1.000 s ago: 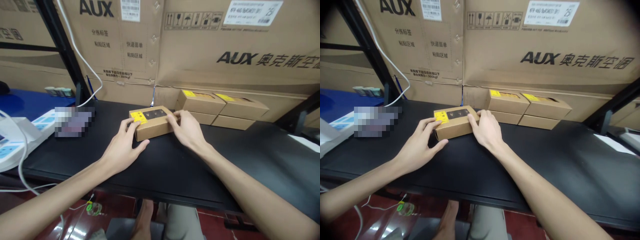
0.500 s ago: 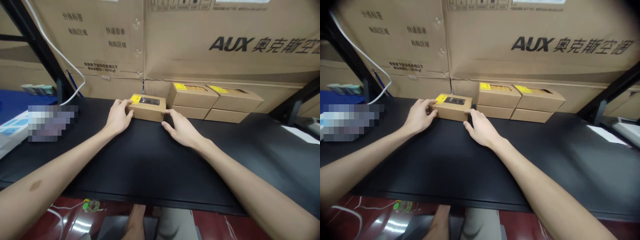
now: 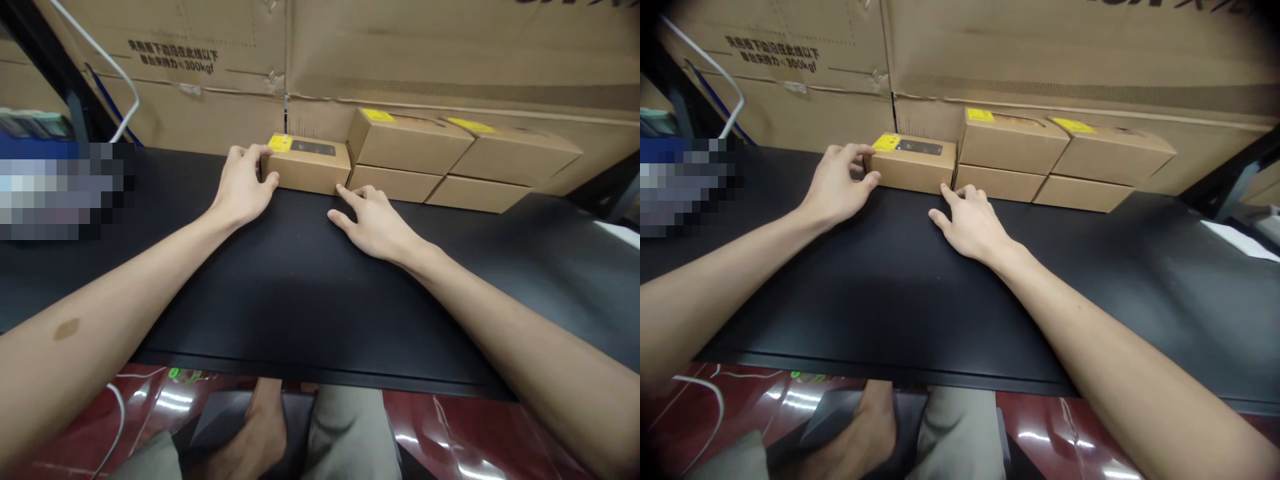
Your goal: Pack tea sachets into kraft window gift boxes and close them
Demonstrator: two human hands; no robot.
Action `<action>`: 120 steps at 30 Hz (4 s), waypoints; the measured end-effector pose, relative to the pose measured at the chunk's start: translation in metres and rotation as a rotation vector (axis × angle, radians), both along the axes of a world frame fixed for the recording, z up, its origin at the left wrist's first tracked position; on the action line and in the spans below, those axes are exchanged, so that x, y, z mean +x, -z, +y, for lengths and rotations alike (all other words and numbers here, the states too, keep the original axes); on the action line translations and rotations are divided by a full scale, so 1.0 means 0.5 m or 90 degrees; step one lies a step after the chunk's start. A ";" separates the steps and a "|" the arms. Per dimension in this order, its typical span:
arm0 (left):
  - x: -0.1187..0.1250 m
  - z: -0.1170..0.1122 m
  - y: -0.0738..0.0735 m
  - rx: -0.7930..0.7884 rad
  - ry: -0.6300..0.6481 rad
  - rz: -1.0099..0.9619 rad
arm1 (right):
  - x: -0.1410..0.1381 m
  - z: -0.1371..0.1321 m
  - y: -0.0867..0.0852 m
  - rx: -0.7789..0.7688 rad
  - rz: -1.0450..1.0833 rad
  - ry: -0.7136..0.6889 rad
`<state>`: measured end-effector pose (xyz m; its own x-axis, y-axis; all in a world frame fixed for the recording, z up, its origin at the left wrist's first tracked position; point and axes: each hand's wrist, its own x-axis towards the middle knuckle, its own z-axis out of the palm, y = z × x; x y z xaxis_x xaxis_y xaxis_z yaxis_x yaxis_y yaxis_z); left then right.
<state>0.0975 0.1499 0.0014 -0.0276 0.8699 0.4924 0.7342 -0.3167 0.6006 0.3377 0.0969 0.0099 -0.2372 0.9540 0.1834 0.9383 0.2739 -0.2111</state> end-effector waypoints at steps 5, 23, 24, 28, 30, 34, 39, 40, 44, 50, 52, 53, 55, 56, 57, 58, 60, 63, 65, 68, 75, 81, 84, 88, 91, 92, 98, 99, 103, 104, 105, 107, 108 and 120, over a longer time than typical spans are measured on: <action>0.011 -0.010 -0.002 -0.042 -0.007 0.044 | -0.002 0.010 -0.001 0.005 -0.034 0.018; 0.008 -0.040 -0.014 -0.077 0.027 0.100 | -0.004 0.007 -0.002 -0.012 0.028 0.021; 0.009 -0.041 -0.014 -0.079 0.030 0.098 | -0.004 0.005 -0.002 -0.013 0.028 0.021; 0.013 -0.040 -0.014 -0.076 0.042 0.065 | -0.003 -0.001 -0.002 -0.016 0.030 0.017; 0.014 -0.037 -0.014 -0.091 0.045 0.050 | 0.000 -0.001 0.000 -0.014 0.033 0.010; 0.014 -0.035 -0.015 -0.104 0.059 0.063 | 0.007 0.004 0.005 -0.002 0.039 -0.007; 0.015 -0.039 -0.016 -0.084 0.052 0.115 | 0.009 0.009 0.007 0.004 0.039 -0.012; 0.014 -0.038 -0.015 -0.085 0.054 0.113 | 0.008 0.008 0.006 0.004 0.038 -0.011; 0.010 -0.033 -0.012 -0.076 0.070 0.067 | 0.003 0.005 0.002 -0.003 0.031 -0.001; 0.009 -0.032 -0.012 -0.096 0.068 0.052 | 0.006 0.009 0.005 0.010 0.035 -0.003; 0.009 -0.033 -0.013 -0.091 0.075 0.056 | 0.007 0.010 0.007 0.017 0.036 -0.012; 0.009 -0.033 -0.013 -0.091 0.076 0.055 | 0.008 0.010 0.007 0.017 0.035 -0.012; 0.010 -0.034 -0.013 -0.096 0.073 0.052 | 0.008 0.009 0.007 0.011 0.031 -0.006; 0.010 -0.034 -0.013 -0.098 0.071 0.051 | 0.008 0.009 0.007 0.009 0.030 -0.003; 0.010 -0.034 -0.013 -0.099 0.068 0.050 | 0.008 0.009 0.007 0.009 0.030 -0.004; 0.010 -0.035 -0.013 -0.099 0.068 0.051 | 0.008 0.009 0.007 0.012 0.032 -0.006; 0.010 -0.034 -0.013 -0.097 0.068 0.051 | 0.009 0.010 0.009 0.020 0.037 -0.015; 0.008 -0.032 -0.011 -0.094 0.071 0.051 | 0.009 0.010 0.008 0.020 0.035 -0.013; 0.005 -0.030 -0.008 -0.083 0.072 0.050 | 0.007 0.008 0.006 0.011 0.030 -0.005; 0.003 -0.026 -0.004 -0.061 0.075 0.038 | 0.003 0.005 0.000 0.000 0.024 0.002; 0.008 -0.027 -0.005 -0.078 0.039 0.044 | 0.002 0.005 0.000 0.002 0.026 0.001; 0.010 -0.029 -0.008 -0.081 0.034 0.038 | 0.003 0.007 0.000 0.000 0.025 0.003; 0.010 -0.031 -0.009 -0.086 0.034 0.055 | 0.003 0.008 0.000 -0.001 0.018 0.004; 0.004 -0.030 -0.007 -0.086 0.038 0.084 | 0.004 0.010 0.001 0.014 0.025 -0.012; -0.001 -0.026 -0.002 -0.066 0.050 0.079 | 0.004 0.010 0.001 0.011 0.020 -0.008; -0.002 -0.025 0.000 -0.059 0.052 0.071 | 0.004 0.010 0.000 0.010 0.019 -0.005; -0.002 -0.024 0.000 -0.065 0.048 0.054 | 0.003 0.010 0.001 0.008 0.025 -0.002; -0.003 -0.023 0.001 -0.065 0.052 0.053 | 0.004 0.011 0.002 0.010 0.028 -0.004; -0.009 -0.016 0.003 -0.055 0.079 0.031 | 0.009 0.017 0.009 0.026 0.050 -0.020; -0.009 -0.015 0.004 -0.053 0.083 0.020 | 0.010 0.018 0.011 0.031 0.056 -0.024; -0.009 -0.015 0.003 -0.054 0.085 0.011 | 0.011 0.020 0.013 0.034 0.061 -0.027; -0.007 -0.017 0.001 -0.062 0.082 -0.005 | 0.013 0.022 0.014 0.038 0.066 -0.030; -0.005 -0.019 -0.001 -0.068 0.080 -0.015 | 0.013 0.022 0.014 0.038 0.068 -0.031; -0.001 -0.023 -0.004 -0.063 0.114 -0.082 | 0.029 0.043 0.030 0.092 0.162 -0.042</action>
<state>0.0967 0.1384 0.0035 0.0744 0.9105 0.4067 0.5876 -0.3695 0.7198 0.3524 0.1182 -0.0049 -0.2265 0.8980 0.3771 0.8397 0.3763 -0.3916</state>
